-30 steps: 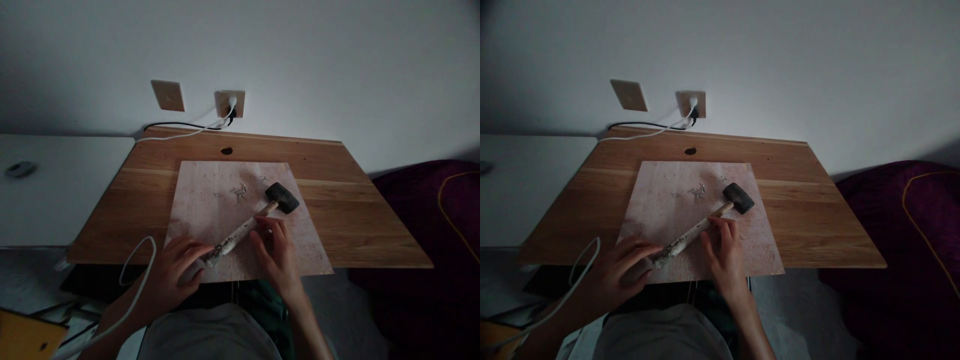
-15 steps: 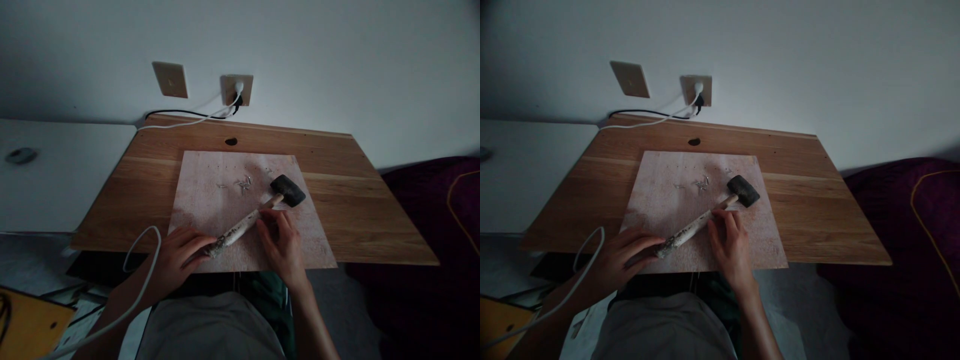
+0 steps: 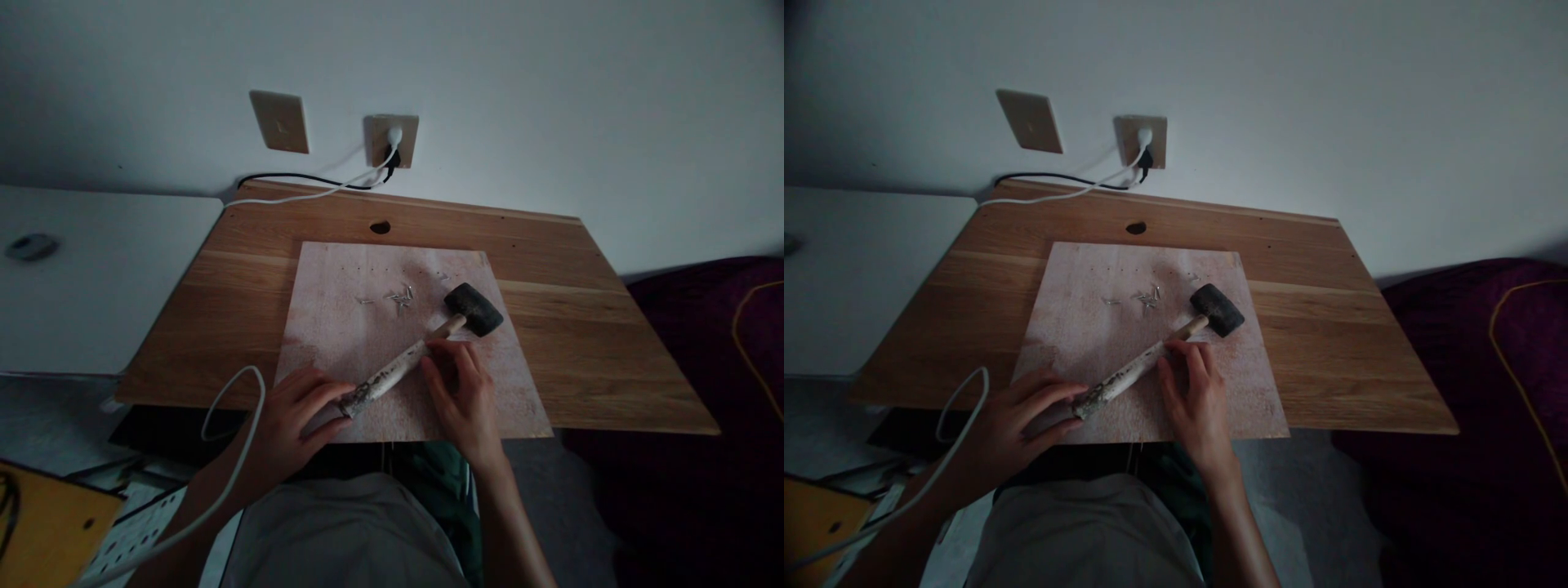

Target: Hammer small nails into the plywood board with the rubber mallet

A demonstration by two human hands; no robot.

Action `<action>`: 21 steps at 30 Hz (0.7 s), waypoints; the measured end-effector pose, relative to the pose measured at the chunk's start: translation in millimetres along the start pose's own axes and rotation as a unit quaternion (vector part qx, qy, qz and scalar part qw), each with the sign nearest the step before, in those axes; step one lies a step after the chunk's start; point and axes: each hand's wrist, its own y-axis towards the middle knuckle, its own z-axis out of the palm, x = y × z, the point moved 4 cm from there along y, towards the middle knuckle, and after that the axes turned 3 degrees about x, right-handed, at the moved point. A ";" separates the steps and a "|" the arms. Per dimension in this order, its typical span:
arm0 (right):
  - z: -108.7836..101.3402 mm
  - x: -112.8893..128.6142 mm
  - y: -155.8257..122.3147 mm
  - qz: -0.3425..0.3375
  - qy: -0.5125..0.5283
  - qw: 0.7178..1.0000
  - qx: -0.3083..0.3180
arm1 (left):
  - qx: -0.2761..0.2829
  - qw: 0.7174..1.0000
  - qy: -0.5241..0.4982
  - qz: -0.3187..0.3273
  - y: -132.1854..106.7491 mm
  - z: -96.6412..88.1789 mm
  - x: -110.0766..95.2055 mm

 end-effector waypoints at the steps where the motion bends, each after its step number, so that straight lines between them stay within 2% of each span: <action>1: -0.1 0.1 0.0 -0.001 0.000 1.000 0.002 | 0.000 1.000 -0.001 0.003 0.5 0.2 -0.4; 11: 0.2 -1.3 -0.6 0.004 0.004 1.000 0.001 | -0.019 1.000 0.005 -0.002 1.3 -4.5 -6.0; 21: -0.1 -0.9 0.4 0.000 0.004 1.000 -0.007 | -0.017 1.000 0.009 -0.011 -0.1 -3.5 -1.6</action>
